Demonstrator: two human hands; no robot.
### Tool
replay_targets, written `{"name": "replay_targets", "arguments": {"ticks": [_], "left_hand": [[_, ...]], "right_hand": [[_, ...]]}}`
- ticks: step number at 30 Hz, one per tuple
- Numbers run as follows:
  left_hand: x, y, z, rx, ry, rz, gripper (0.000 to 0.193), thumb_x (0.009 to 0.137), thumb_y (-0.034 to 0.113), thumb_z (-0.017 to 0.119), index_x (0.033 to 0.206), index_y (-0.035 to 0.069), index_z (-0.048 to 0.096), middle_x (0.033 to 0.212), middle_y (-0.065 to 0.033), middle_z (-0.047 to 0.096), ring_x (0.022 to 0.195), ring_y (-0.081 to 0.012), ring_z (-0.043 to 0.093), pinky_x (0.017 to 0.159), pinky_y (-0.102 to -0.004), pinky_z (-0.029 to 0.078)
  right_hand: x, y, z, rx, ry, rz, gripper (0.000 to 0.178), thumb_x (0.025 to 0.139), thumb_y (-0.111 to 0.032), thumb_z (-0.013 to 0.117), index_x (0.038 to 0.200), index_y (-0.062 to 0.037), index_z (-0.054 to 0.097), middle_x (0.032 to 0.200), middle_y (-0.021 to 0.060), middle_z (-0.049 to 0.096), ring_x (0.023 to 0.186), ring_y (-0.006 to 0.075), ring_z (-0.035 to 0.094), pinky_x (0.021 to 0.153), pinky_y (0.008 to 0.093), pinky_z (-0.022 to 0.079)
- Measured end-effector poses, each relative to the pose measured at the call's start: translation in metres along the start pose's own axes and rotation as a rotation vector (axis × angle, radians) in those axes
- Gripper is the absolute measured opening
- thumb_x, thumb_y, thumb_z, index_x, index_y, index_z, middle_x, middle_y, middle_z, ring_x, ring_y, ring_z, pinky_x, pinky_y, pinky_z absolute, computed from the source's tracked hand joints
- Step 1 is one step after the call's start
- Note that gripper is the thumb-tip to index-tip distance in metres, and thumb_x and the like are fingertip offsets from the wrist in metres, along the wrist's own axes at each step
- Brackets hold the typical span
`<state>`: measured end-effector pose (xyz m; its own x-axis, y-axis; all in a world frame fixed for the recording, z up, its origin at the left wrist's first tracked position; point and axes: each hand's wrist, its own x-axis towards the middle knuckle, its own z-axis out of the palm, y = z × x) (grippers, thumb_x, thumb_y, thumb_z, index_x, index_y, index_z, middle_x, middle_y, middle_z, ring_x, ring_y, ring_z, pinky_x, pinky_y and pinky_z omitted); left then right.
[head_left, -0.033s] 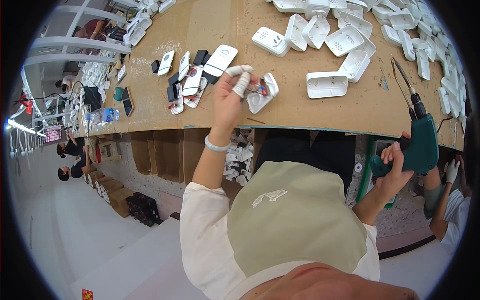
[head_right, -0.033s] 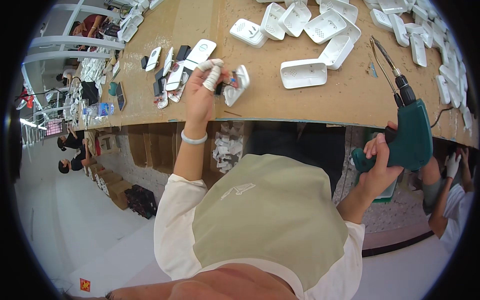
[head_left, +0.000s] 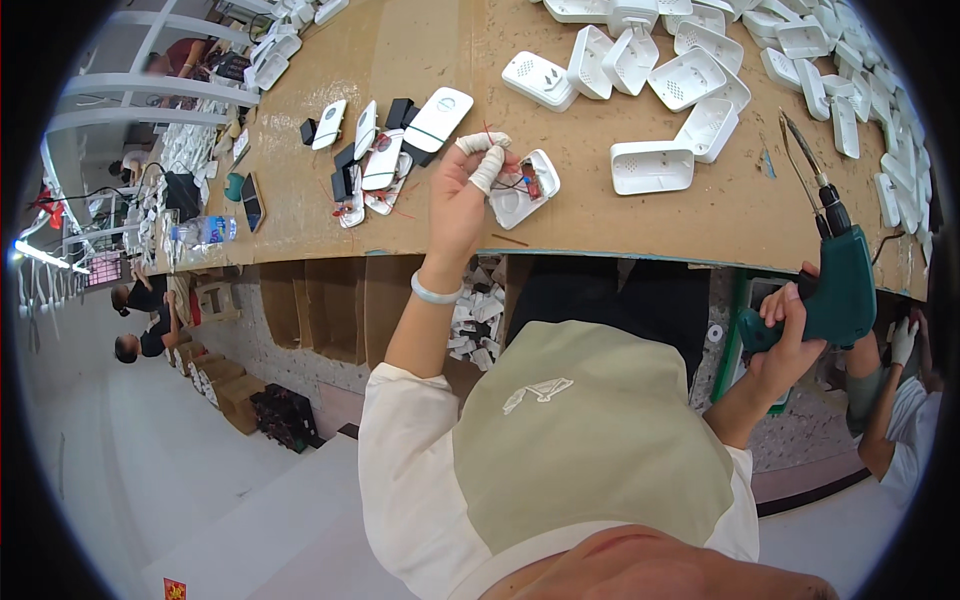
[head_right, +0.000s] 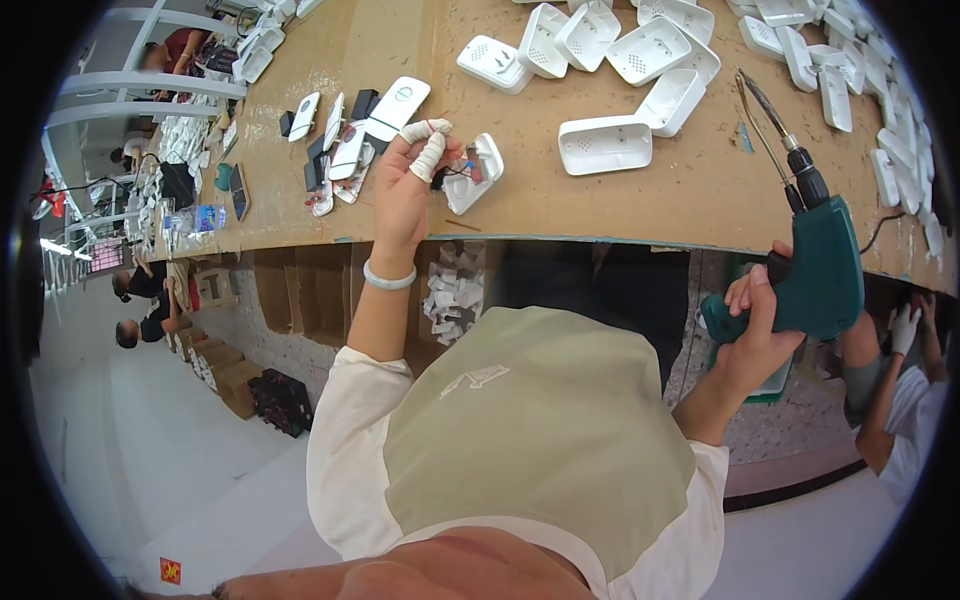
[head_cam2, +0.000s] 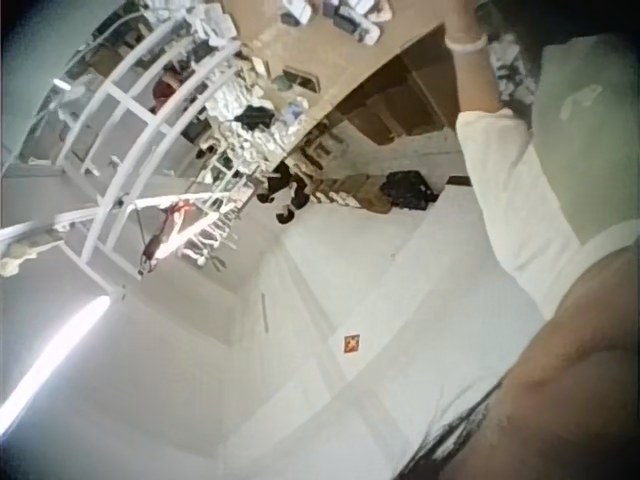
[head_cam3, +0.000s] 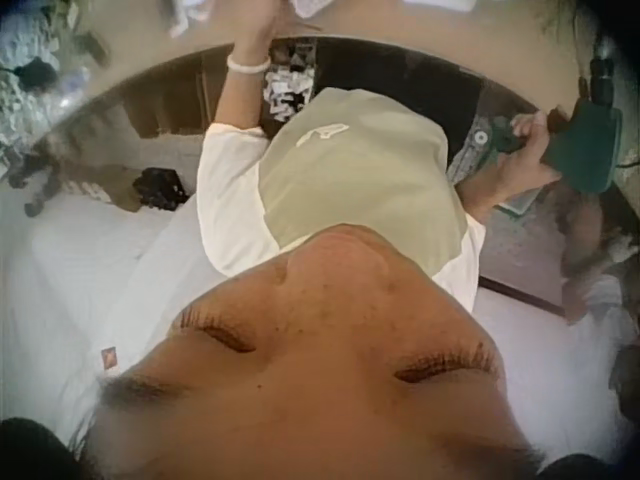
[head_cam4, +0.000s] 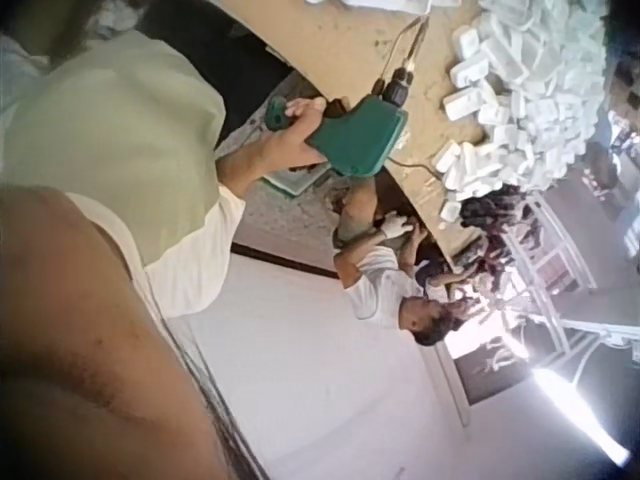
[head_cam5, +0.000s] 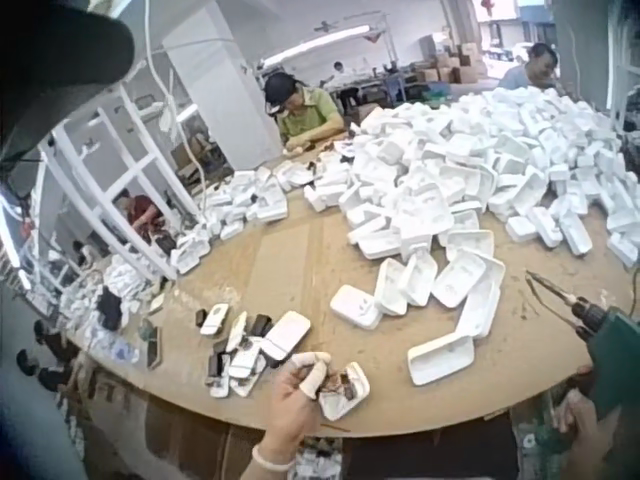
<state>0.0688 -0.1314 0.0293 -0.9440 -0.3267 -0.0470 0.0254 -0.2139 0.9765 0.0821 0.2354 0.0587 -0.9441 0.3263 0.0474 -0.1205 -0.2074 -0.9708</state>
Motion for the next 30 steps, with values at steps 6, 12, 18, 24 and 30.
{"name": "replay_targets", "arguments": {"ticks": [6,12,18,24,30], "left_hand": [[-0.023,-0.012,0.017,0.479,0.201,0.179,0.012,0.097,0.006,0.063,0.105,-0.002,0.067,0.092,-0.0069,0.065,0.073,-0.0113,0.061,0.066,-0.0263,0.050],[-0.053,-0.028,0.015,0.880,0.344,0.217,0.015,0.094,0.009,0.068,0.105,-0.002,0.067,0.083,-0.0076,0.069,0.070,-0.0114,0.061,0.062,-0.0267,0.049],[-0.042,-0.011,0.024,1.135,0.166,0.331,0.016,0.090,0.005,0.069,0.104,-0.003,0.065,0.082,-0.0095,0.068,0.070,-0.0151,0.062,0.066,-0.0275,0.050],[-0.042,-0.006,0.039,0.699,0.171,0.214,0.024,0.090,0.000,0.070,0.113,-0.004,0.067,0.088,-0.0053,0.070,0.078,-0.0099,0.063,0.072,-0.0245,0.052],[-0.062,-0.023,0.081,0.889,0.108,0.531,0.021,0.078,-0.002,0.076,0.098,0.005,0.074,0.087,-0.0081,0.068,0.082,-0.0257,0.061,0.073,-0.0354,0.049]], "right_hand": [[-0.009,0.002,0.006,-0.001,-0.040,0.000,0.035,0.089,0.005,0.060,0.124,0.0079,0.055,0.083,0.0093,0.058,0.056,0.0102,0.046,0.053,0.0267,0.041],[-0.012,0.005,0.009,-0.058,-0.034,0.044,0.038,0.089,0.002,0.061,0.126,0.0068,0.053,0.070,0.0032,0.048,0.056,0.0101,0.043,0.056,0.0268,0.039],[-0.009,0.003,0.010,-0.054,-0.065,0.043,0.036,0.089,0.002,0.061,0.125,0.0070,0.054,0.070,0.0037,0.048,0.056,0.0103,0.043,0.056,0.0264,0.039],[-0.015,0.000,0.008,-0.072,-0.016,0.063,0.035,0.089,0.004,0.061,0.124,0.0071,0.054,0.070,0.0037,0.048,0.056,0.0108,0.043,0.055,0.0271,0.039],[-0.028,0.014,-0.005,-0.244,-0.129,0.088,0.039,0.087,0.009,0.066,0.124,0.0045,0.056,0.100,0.0106,0.065,0.060,0.0082,0.052,0.051,0.0233,0.043]]}}
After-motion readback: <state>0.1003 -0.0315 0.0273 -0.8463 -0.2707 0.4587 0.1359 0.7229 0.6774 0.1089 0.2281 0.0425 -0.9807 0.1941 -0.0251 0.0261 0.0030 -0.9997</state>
